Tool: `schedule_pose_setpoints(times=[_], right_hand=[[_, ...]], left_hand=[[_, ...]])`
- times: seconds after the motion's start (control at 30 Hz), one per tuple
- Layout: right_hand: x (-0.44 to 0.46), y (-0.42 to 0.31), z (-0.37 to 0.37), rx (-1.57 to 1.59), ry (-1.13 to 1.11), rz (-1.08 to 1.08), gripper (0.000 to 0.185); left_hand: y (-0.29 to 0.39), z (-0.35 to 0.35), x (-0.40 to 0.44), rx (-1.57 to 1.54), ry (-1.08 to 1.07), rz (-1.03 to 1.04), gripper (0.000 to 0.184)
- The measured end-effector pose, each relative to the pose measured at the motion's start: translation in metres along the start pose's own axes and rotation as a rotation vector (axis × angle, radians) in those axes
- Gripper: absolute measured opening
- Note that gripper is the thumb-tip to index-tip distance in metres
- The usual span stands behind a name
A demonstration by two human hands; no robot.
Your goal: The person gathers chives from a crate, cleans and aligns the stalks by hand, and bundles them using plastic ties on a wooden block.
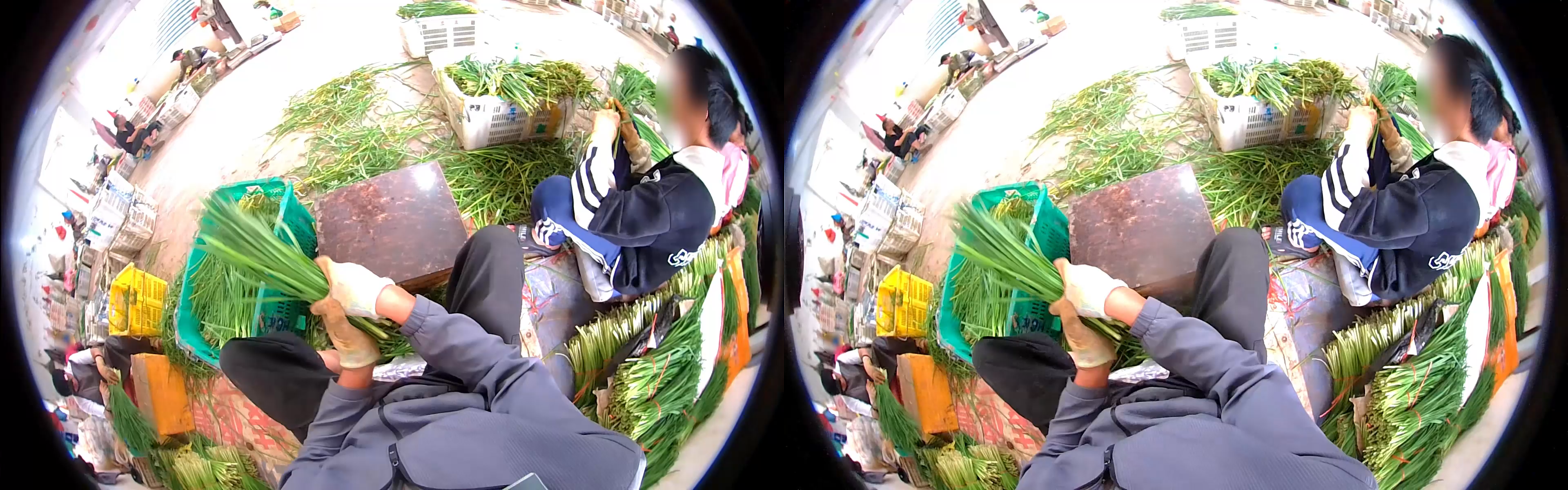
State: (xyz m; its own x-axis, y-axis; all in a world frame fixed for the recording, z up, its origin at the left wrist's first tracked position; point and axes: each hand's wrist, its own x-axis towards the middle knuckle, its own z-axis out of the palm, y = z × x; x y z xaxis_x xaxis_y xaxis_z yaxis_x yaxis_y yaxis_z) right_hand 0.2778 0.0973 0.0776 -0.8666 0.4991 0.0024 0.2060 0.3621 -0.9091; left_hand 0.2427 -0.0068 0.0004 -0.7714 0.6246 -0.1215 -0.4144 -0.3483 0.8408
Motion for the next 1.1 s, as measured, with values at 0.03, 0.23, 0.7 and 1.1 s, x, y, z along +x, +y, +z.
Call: schedule_pose_setpoints(times=[0.03,0.23,0.7,1.1], right_hand=[[0.001,-0.010,-0.008,0.028,0.072,-0.027,0.075],[0.017,0.025,-0.028,0.280,0.444,0.008,0.078],[-0.005,0.196,-0.002,0.570,0.353,0.572,0.049],[0.003,0.243,0.013,0.325,0.604,0.498,0.051]], left_hand=[[0.015,0.014,0.003,0.123,-0.101,0.140,0.057],[-0.005,0.025,0.070,0.630,-0.421,0.431,0.062],[-0.116,-0.040,0.100,-0.294,-0.144,-0.984,0.039],[-0.105,-0.066,0.126,0.021,0.091,-0.745,0.035]])
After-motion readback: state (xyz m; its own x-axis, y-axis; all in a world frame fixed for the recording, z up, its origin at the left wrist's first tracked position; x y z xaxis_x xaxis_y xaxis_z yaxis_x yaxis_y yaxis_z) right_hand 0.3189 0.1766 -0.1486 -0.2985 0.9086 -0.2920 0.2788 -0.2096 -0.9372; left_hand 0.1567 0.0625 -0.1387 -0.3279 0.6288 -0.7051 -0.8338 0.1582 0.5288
